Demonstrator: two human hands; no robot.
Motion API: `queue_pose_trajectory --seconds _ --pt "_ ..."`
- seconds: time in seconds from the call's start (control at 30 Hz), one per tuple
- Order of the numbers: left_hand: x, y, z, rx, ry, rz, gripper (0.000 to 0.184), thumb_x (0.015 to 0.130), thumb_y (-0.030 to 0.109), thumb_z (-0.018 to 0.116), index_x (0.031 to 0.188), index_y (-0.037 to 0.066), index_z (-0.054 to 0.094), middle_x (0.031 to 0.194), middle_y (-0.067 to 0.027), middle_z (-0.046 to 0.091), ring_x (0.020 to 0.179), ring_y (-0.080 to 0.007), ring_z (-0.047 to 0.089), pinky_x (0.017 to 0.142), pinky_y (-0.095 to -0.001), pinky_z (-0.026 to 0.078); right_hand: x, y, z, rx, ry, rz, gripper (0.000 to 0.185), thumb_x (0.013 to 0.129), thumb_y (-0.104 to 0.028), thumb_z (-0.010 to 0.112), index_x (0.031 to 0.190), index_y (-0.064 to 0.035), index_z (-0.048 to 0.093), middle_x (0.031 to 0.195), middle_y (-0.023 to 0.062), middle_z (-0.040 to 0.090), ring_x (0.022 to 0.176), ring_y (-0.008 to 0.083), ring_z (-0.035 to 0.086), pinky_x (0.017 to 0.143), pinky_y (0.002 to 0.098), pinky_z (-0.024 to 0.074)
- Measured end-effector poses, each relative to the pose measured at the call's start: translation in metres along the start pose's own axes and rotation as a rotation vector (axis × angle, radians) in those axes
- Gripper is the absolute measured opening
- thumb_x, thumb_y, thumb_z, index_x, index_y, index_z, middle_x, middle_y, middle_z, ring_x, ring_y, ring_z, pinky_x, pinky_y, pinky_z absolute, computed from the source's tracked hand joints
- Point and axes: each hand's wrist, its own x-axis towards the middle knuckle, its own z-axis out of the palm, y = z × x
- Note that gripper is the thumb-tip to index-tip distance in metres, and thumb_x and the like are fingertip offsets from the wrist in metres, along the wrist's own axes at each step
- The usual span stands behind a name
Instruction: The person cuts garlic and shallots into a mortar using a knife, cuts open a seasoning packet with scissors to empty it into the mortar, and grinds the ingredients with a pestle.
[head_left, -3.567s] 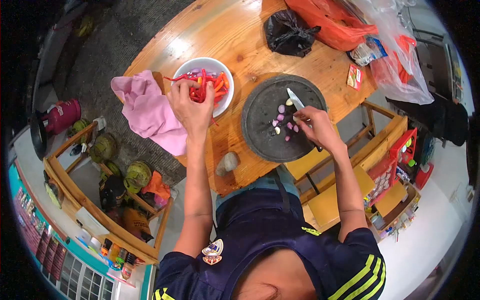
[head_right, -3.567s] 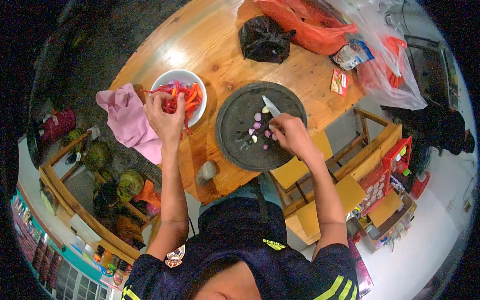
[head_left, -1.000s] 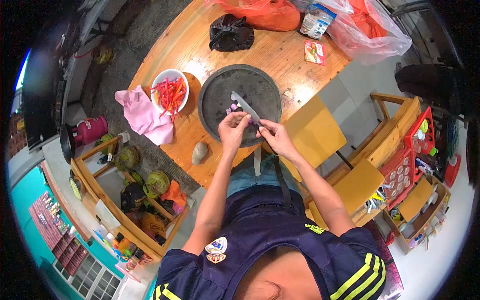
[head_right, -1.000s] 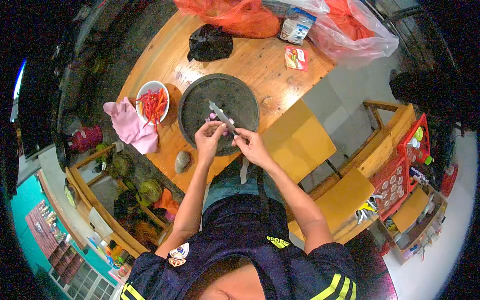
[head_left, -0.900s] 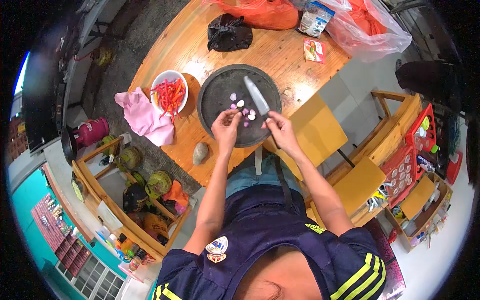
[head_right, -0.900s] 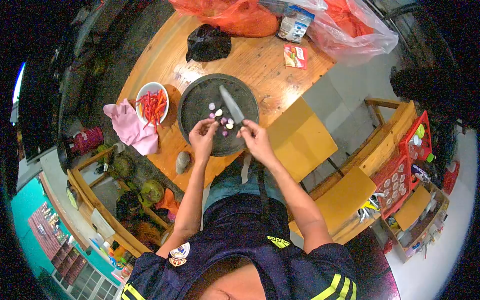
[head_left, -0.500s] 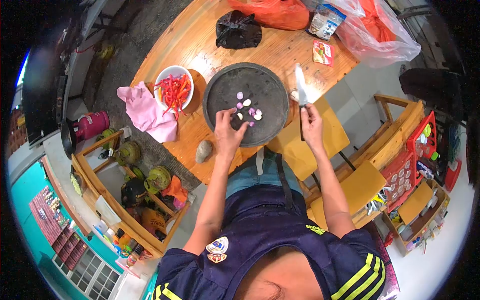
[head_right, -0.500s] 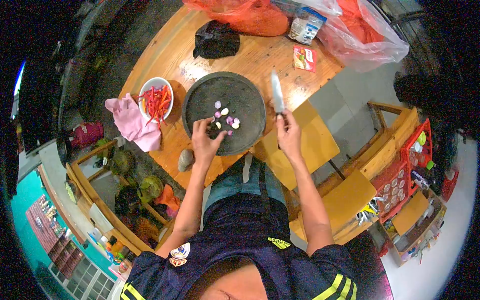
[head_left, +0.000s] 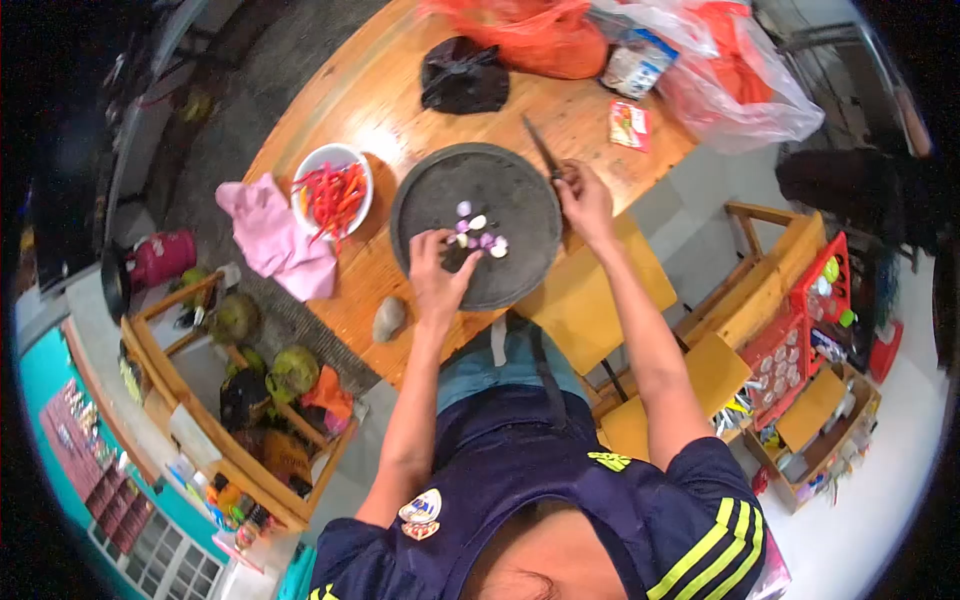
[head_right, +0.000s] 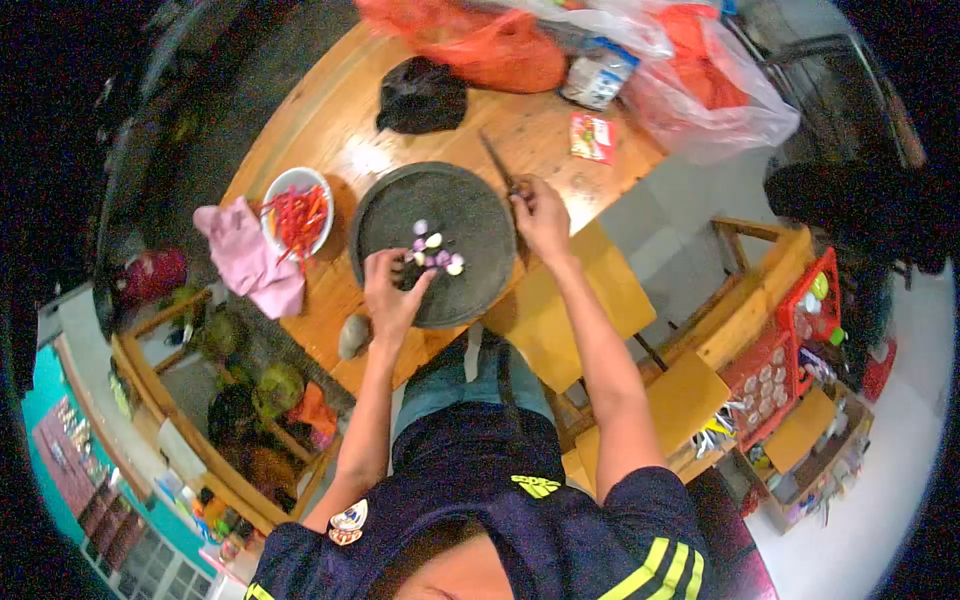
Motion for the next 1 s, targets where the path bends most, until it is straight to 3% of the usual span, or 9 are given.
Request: queue_pose_trajectory --seconds 0.17,0.3,0.5,0.6,0.77,0.87,0.9,0.93,1.0 --pt "-0.006 -0.009 0.001 0.057 0.041 -0.037 0.034 0.073 -0.005 0.068 0.104 0.003 0.057 0.096 -0.009 0.048 0.075 -0.0173 0.052 0.064 -0.0304 0.045 0.02 -0.003 -0.03 0.044 0.222 0.122 0.016 0.081 -0.014 0.066 0.093 -0.0029 0.065 0.086 0.0145 0.064 0.076 0.0248 0.064 0.067 0.0353 0.0496" --pt "-0.002 0.004 -0.003 -0.039 0.023 -0.107 0.035 0.076 -0.012 0.058 0.108 0.002 0.056 0.103 -0.0107 0.049 0.084 -0.0181 0.056 0.068 -0.0296 0.049 0.068 0.049 -0.063 -0.214 0.474 0.096 0.028 0.077 -0.027 0.072 0.089 -0.0017 0.065 0.091 0.0173 0.063 0.091 0.0311 0.061 0.076 0.0427 0.0484" --pt "0.002 0.013 0.0 -0.018 -0.035 0.007 0.032 0.078 -0.005 0.061 0.109 0.005 0.06 0.115 -0.0138 0.049 0.099 -0.0257 0.057 0.073 -0.0309 0.051 0.088 0.015 -0.065 -0.642 0.25 -0.057 0.041 0.078 -0.04 0.069 0.089 -0.0015 0.065 0.098 0.0198 0.061 0.096 0.036 0.059 0.079 0.0471 0.0484" --pt "0.001 0.02 -0.003 -0.012 -0.061 0.022 0.03 0.077 -0.003 0.063 0.105 0.007 0.062 0.115 -0.0133 0.05 0.1 -0.0257 0.056 0.072 -0.0317 0.051 0.093 0.04 -0.063 -0.578 0.127 -0.037 0.034 0.075 -0.033 0.07 0.088 -0.0019 0.065 0.095 0.0188 0.062 0.084 0.0343 0.062 0.075 0.0448 0.0484" --pt "-0.012 0.01 -0.01 0.013 -0.117 0.06 0.025 0.077 0.002 0.064 0.102 0.006 0.062 0.114 -0.015 0.051 0.109 -0.0316 0.053 0.091 -0.0385 0.046 0.101 0.046 -0.081 -0.676 -0.09 -0.077 0.031 0.078 -0.031 0.066 0.084 -0.001 0.063 0.084 0.0207 0.064 0.079 0.0347 0.064 0.068 0.0437 0.0496" --pt "-0.02 0.012 -0.014 -0.092 -0.061 0.039 0.022 0.076 0.002 0.063 0.098 0.007 0.061 0.111 -0.0141 0.051 0.109 -0.0328 0.053 0.095 -0.0411 0.043 0.105 0.028 -0.122 -0.4 0.15 -0.387 0.026 0.085 -0.01 0.062 0.109 0.002 0.062 0.088 0.0123 0.067 0.079 0.0208 0.063 0.072 0.034 0.05" --pt "-0.023 0.012 -0.016 -0.129 -0.051 0.025 0.021 0.076 0.002 0.063 0.097 0.007 0.061 0.111 -0.0135 0.052 0.109 -0.0328 0.053 0.094 -0.041 0.043 0.091 -0.001 -0.129 -0.295 0.219 -0.462 0.023 0.085 -0.014 0.062 0.101 0.0028 0.058 0.092 0.0202 0.062 0.086 0.0339 0.061 0.077 0.0415 0.0475" --pt "-0.025 0.013 -0.022 -0.149 -0.029 0.033 0.021 0.076 0.002 0.063 0.096 0.007 0.061 0.111 -0.013 0.052 0.108 -0.0326 0.053 0.094 -0.0406 0.044 0.092 0.015 -0.135 -0.582 0.097 -0.339 0.023 0.087 -0.011 0.06 0.104 0.0034 0.056 0.096 0.0215 0.062 0.088 0.0355 0.061 0.078 0.0414 0.0474" --pt "-0.033 0.016 -0.03 -0.184 -0.006 0.068 0.02 0.076 0.003 0.063 0.095 0.007 0.061 0.109 -0.0121 0.053 0.106 -0.032 0.054 0.093 -0.0397 0.044 0.081 0.021 -0.145 -0.471 -0.054 -0.462 0.018 0.089 -0.009 0.057 0.101 0.0038 0.057 0.094 0.0225 0.063 0.086 0.0342 0.061 0.078 0.0404 0.0476"
